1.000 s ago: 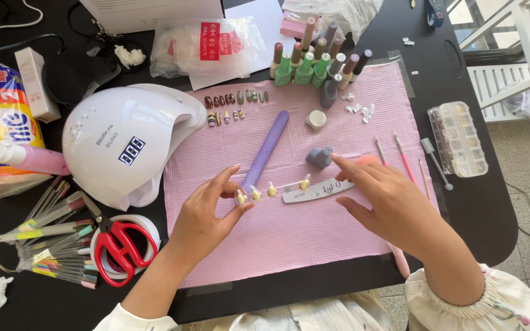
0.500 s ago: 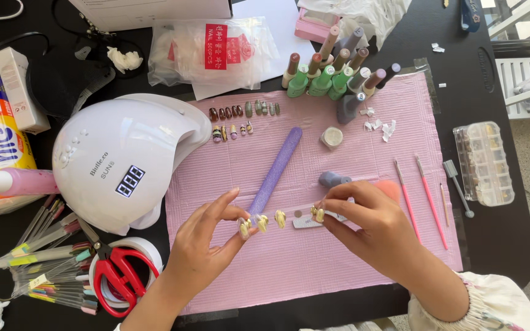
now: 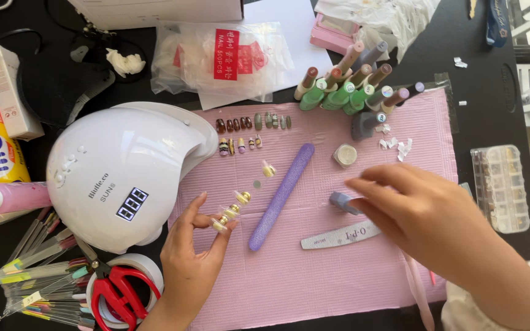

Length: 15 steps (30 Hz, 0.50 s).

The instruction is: The person applies gel polish to artificial nails mounted on stands with a brush, wipes the brush on the rim of the bottle, and places the nails inside a UV lamp to cure.

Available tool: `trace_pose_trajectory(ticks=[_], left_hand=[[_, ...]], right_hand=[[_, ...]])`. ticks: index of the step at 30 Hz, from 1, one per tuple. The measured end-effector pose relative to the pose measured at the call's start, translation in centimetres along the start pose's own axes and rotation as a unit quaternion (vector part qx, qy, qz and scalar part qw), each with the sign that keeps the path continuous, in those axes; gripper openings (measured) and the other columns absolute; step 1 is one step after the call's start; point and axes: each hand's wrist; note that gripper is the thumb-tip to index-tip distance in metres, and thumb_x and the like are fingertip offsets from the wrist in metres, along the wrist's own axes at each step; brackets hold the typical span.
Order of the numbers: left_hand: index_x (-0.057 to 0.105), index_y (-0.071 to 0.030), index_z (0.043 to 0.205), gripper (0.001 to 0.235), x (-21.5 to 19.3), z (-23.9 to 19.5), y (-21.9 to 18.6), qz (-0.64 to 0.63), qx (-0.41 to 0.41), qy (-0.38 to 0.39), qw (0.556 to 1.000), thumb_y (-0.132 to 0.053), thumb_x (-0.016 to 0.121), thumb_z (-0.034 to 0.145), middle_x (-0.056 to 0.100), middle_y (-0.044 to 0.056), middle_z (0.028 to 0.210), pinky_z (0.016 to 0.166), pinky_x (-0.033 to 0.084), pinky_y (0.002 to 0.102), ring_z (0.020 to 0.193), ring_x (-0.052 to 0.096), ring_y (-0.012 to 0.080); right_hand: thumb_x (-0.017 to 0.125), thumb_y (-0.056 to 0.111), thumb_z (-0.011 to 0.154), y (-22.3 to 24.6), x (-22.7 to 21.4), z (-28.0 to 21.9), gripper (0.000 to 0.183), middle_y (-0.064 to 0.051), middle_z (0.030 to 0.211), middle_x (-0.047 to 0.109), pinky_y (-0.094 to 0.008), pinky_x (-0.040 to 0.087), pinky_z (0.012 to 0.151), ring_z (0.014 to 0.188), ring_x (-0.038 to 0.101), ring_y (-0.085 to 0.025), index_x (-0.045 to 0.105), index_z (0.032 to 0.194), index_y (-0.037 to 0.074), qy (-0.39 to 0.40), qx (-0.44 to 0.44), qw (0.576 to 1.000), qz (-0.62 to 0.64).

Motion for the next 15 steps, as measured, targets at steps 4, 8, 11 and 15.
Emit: trace_pose_trajectory(ticks=[4, 8, 11, 15], left_hand=[[0.057, -0.007, 0.138, 0.06, 0.1, 0.2, 0.1, 0.002, 0.017, -0.006, 1.0, -0.02, 0.085, 0.087, 0.066, -0.002, 0.091, 0.094, 0.055, 0.033, 0.093, 0.071, 0.0155], [0.055, -0.002, 0.138, 0.059, 0.3, 0.1, 0.2, 0.016, 0.038, -0.026, 0.999, -0.018, 0.083, 0.089, 0.07, 0.001, 0.095, 0.098, 0.056, 0.035, 0.094, 0.072, 0.0164], [0.053, 0.0, 0.139, 0.061, 0.4, 0.1, 0.3, 0.015, 0.037, -0.036, 0.999, -0.015, 0.083, 0.088, 0.071, 0.002, 0.096, 0.103, 0.055, 0.038, 0.096, 0.073, 0.0171], [0.052, 0.002, 0.14, 0.063, 0.6, -0.1, 0.6, 0.02, 0.023, -0.045, 0.999, -0.015, 0.083, 0.088, 0.068, 0.004, 0.095, 0.107, 0.054, 0.04, 0.096, 0.074, 0.0172]], right_hand=[[0.065, 0.029, 0.098, -1.0, 4.0, 4.8, 0.023, -0.004, 0.102, 0.07, -0.044, 0.057, 0.055, 0.07, 0.069, -0.028, 0.076, 0.111, 0.013, 0.121, -0.079, 0.988, 0.055], [0.07, 0.007, 0.086, -1.2, 7.9, 8.8, 0.024, -0.006, 0.105, 0.061, -0.049, 0.055, 0.052, 0.075, 0.068, -0.03, 0.071, 0.108, 0.016, 0.324, -0.073, 0.942, -0.048], [0.069, -0.008, 0.077, -1.8, 10.2, 9.6, 0.032, -0.005, 0.101, 0.058, -0.048, 0.054, 0.049, 0.071, 0.067, -0.029, 0.069, 0.097, 0.017, 0.35, -0.08, 0.928, -0.102], [0.07, 0.004, 0.082, -2.0, 10.9, 9.1, 0.017, -0.003, 0.09, 0.061, -0.043, 0.053, 0.051, 0.074, 0.065, -0.025, 0.071, 0.084, 0.021, 0.241, -0.159, 0.947, -0.139]])
Point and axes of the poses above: each hand's wrist, its own z-axis towards the middle knuckle, its own x-axis out of the palm, y = z × x
